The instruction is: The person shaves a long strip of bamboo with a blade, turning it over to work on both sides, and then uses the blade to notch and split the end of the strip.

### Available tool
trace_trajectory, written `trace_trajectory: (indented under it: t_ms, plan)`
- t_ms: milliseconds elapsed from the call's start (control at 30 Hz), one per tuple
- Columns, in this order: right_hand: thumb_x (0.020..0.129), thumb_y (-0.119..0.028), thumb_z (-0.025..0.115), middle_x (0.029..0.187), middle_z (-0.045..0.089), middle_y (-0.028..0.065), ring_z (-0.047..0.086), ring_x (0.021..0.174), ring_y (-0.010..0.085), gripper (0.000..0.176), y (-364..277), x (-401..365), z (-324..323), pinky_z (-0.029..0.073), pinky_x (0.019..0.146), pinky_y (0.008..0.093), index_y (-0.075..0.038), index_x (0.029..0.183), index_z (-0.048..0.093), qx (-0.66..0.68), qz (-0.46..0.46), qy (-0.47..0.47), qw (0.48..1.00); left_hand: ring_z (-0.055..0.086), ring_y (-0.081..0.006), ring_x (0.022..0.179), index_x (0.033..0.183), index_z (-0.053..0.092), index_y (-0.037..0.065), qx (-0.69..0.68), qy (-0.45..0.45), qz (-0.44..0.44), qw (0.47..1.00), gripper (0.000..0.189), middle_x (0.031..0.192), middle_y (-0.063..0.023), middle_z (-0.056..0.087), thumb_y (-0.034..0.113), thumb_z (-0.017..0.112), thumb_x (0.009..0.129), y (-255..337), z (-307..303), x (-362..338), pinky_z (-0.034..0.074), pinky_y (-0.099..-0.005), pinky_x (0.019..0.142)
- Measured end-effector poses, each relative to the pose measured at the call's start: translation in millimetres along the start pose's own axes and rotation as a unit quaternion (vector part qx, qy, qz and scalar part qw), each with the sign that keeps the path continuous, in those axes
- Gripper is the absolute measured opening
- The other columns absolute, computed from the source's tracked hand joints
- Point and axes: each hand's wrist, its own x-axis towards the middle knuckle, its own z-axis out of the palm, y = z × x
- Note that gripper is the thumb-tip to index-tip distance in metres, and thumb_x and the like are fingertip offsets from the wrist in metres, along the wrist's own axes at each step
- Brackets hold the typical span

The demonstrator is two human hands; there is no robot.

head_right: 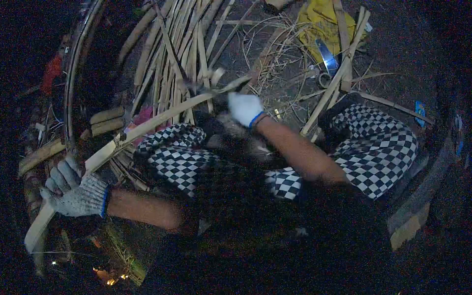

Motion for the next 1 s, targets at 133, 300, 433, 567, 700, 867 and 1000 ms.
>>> trace_trajectory:
  t_ms: [133, 300, 433, 567, 700, 867, 1000]
  plan:
    - [0.082, -0.023, 0.053, 0.084, 0.067, 0.0208, 0.065, 0.077, 0.0385, 0.025, 6, 23, -4, 0.052, 0.069, 0.0479, -0.004, 0.091, 0.068, 0.0, 0.085, -0.066, 0.994, 0.016, -0.0101, 0.039, 0.058, 0.028, 0.02, -0.016, 0.006, 0.005, 1.0, 0.04, 0.048, 0.0026, 0.022, 0.026, 0.046, 0.094, -4, -4, 1, 0.02, -0.0287, 0.042]
    - [0.088, -0.022, 0.049, 0.069, 0.064, 0.0166, 0.065, 0.069, 0.0367, 0.017, -33, 5, -25, 0.05, 0.06, 0.0486, -0.007, 0.09, 0.055, 0.088, -0.084, 0.007, 0.993, 0.02, -0.0114, 0.043, 0.06, 0.029, 0.018, 0.013, -0.04, -0.014, 0.999, 0.035, 0.051, 0.0021, 0.022, 0.022, 0.043, 0.092, 2, -25, 12, 0.024, -0.0283, 0.047]
    - [0.082, -0.019, 0.052, 0.088, 0.068, 0.0203, 0.068, 0.084, 0.0347, 0.026, 60, 33, 28, 0.054, 0.072, 0.046, -0.005, 0.092, 0.07, -0.02, 0.126, -0.142, 0.982, 0.021, -0.0116, 0.045, 0.061, 0.03, 0.018, 0.01, -0.033, -0.017, 0.999, 0.034, 0.053, 0.002, 0.022, 0.023, 0.043, 0.092, 2, -24, 8, 0.024, -0.0288, 0.049]
    - [0.082, -0.023, 0.052, 0.088, 0.068, 0.0216, 0.067, 0.084, 0.0363, 0.027, 37, 32, 5, 0.054, 0.073, 0.0473, -0.004, 0.09, 0.07, 0.005, 0.096, -0.115, 0.989, 0.022, -0.0118, 0.047, 0.062, 0.031, 0.018, 0.01, -0.039, -0.02, 0.999, 0.033, 0.054, 0.0018, 0.023, 0.024, 0.043, 0.092, 1, -29, 8, 0.024, -0.0292, 0.051]
    - [0.092, -0.036, 0.047, 0.081, 0.065, 0.0187, 0.063, 0.076, 0.0409, 0.033, 3, 30, 0, 0.05, 0.067, 0.0513, -0.006, 0.095, 0.06, 0.115, 0.001, -0.079, 0.99, 0.023, -0.0119, 0.05, 0.063, 0.031, 0.018, 0.018, -0.045, -0.026, 0.999, 0.033, 0.055, 0.0017, 0.024, 0.025, 0.043, 0.093, -1, -35, 10, 0.024, -0.0296, 0.053]
    - [0.093, -0.032, 0.045, 0.079, 0.064, 0.0168, 0.063, 0.074, 0.0402, 0.029, 20, 36, 21, 0.05, 0.062, 0.0497, -0.006, 0.097, 0.058, 0.098, 0.0, -0.146, 0.984, 0.025, -0.0121, 0.053, 0.064, 0.032, 0.017, 0.03, -0.046, -0.035, 0.998, 0.032, 0.057, 0.0015, 0.025, 0.026, 0.043, 0.093, 0, -36, 9, 0.025, -0.0302, 0.055]
    - [0.088, -0.028, 0.05, 0.078, 0.066, 0.0168, 0.065, 0.073, 0.0364, 0.025, 20, 19, 50, 0.052, 0.06, 0.0459, -0.007, 0.098, 0.059, 0.262, -0.069, -0.043, 0.962, 0.026, -0.0123, 0.055, 0.065, 0.033, 0.017, 0.027, -0.047, -0.04, 0.998, 0.031, 0.058, 0.0014, 0.026, 0.026, 0.043, 0.093, 2, -39, 8, 0.025, -0.0306, 0.057]
